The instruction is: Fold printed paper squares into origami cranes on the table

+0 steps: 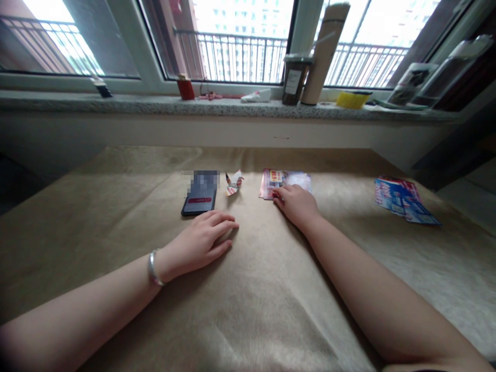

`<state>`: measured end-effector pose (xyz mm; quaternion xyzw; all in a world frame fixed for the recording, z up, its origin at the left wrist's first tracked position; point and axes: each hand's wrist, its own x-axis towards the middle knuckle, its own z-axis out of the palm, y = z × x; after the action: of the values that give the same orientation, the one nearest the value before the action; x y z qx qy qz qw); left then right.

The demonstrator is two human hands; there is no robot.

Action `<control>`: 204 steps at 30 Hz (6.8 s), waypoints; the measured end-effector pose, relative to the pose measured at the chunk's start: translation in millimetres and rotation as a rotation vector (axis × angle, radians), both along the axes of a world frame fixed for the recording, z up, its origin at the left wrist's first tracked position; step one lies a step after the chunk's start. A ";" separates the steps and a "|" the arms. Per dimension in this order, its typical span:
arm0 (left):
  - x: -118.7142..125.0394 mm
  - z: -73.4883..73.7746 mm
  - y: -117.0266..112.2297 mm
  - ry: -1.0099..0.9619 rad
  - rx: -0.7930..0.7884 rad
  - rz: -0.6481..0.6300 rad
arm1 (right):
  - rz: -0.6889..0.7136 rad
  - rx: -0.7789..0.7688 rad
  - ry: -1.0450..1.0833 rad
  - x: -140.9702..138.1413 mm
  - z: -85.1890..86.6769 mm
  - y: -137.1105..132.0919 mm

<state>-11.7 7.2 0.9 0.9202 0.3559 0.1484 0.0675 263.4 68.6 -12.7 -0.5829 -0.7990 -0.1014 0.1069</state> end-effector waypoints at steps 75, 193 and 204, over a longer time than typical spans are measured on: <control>2.2 3.4 -3.9 0.022 0.063 -0.104 | 0.488 -0.732 0.414 -7.6 33.4 -45.7; 22.2 0.0 -17.5 0.158 0.271 0.001 | 0.622 -0.225 0.210 -37.3 -4.4 -43.3; 27.7 -2.9 -20.0 0.164 0.207 0.034 | 0.611 -0.226 0.185 -35.3 -3.2 -44.1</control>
<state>16.0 -12.8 -2.1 0.9252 0.3584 0.1096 -0.0596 228.1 24.4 -15.9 -0.3313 -0.9300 0.0777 0.1390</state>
